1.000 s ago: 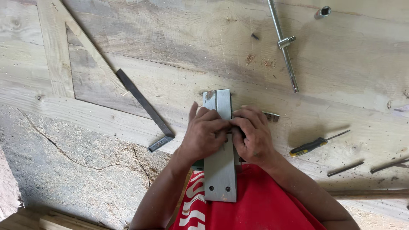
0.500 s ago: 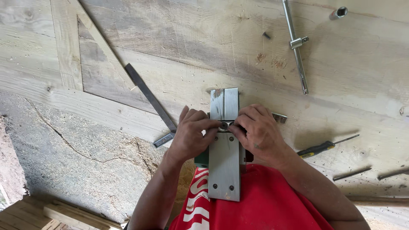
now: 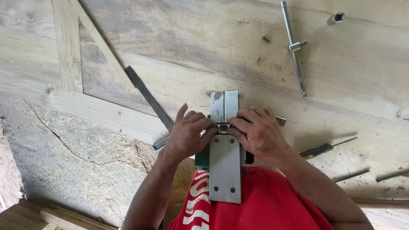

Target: The person works on a green electric planer resting on a wooden workbench, turning a metal knob and fitting parts on the tool by hand, then uses a wrench to tighten components. At the end they set the planer aside and gather a hammer, screwdriver and loose screws from the bench.

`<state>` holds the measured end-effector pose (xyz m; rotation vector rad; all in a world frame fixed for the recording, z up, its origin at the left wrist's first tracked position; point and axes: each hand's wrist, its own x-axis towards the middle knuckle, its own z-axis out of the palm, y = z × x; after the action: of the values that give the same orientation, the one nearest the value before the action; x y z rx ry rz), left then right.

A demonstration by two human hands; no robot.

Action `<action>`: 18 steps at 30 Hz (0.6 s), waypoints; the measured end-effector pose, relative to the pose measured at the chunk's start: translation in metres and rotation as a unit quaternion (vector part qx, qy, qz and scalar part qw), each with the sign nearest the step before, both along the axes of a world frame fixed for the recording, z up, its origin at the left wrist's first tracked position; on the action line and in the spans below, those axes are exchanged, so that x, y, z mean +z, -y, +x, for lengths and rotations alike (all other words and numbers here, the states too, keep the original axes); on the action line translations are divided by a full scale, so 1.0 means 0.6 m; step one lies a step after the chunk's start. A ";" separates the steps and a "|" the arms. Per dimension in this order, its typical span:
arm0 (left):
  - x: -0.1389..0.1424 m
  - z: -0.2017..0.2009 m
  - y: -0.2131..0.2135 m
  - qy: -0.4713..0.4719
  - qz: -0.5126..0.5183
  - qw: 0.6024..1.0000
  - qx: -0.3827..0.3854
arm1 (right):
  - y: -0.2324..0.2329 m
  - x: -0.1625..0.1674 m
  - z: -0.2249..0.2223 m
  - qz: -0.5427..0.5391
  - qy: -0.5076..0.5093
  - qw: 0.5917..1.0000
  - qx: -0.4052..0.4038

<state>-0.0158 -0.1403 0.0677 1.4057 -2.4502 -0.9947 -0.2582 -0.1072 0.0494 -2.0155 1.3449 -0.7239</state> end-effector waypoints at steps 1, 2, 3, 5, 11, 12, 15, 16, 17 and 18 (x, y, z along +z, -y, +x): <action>0.001 -0.001 -0.001 0.014 0.006 1.000 -0.004 | 0.001 0.001 -0.002 0.005 0.004 1.000 0.003; 0.003 -0.003 -0.003 0.027 0.013 1.000 -0.007 | 0.002 0.001 -0.005 0.012 0.008 1.000 0.007; 0.005 -0.005 -0.006 0.038 0.013 0.999 -0.005 | 0.003 0.002 -0.007 0.017 0.010 1.000 0.009; 0.007 -0.010 -0.011 0.059 0.007 0.998 -0.006 | 0.006 0.003 -0.008 0.038 0.004 0.999 0.002; 0.012 -0.025 -0.010 0.199 0.028 0.978 -0.061 | 0.014 0.003 -0.006 0.061 -0.008 0.998 0.024; 0.013 -0.026 -0.007 0.213 0.043 0.973 -0.073 | 0.015 0.003 -0.005 0.065 -0.009 0.997 0.032; 0.018 -0.025 0.003 0.230 0.057 0.967 -0.095 | 0.016 0.004 -0.003 0.036 -0.003 0.999 0.032; 0.021 -0.025 0.005 0.215 0.046 0.970 -0.102 | 0.015 0.004 -0.002 0.051 -0.003 0.998 0.024; 0.024 -0.025 0.006 0.200 0.035 0.973 -0.110 | 0.015 0.004 -0.001 0.064 -0.004 0.998 0.014; 0.027 -0.026 0.009 0.196 0.042 0.972 -0.119 | 0.014 0.003 0.000 0.073 -0.003 0.997 0.009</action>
<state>-0.0315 -0.1455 0.0840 1.4826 -2.9531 -0.9511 -0.2582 -0.1156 0.0511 -1.9120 1.3416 -0.5943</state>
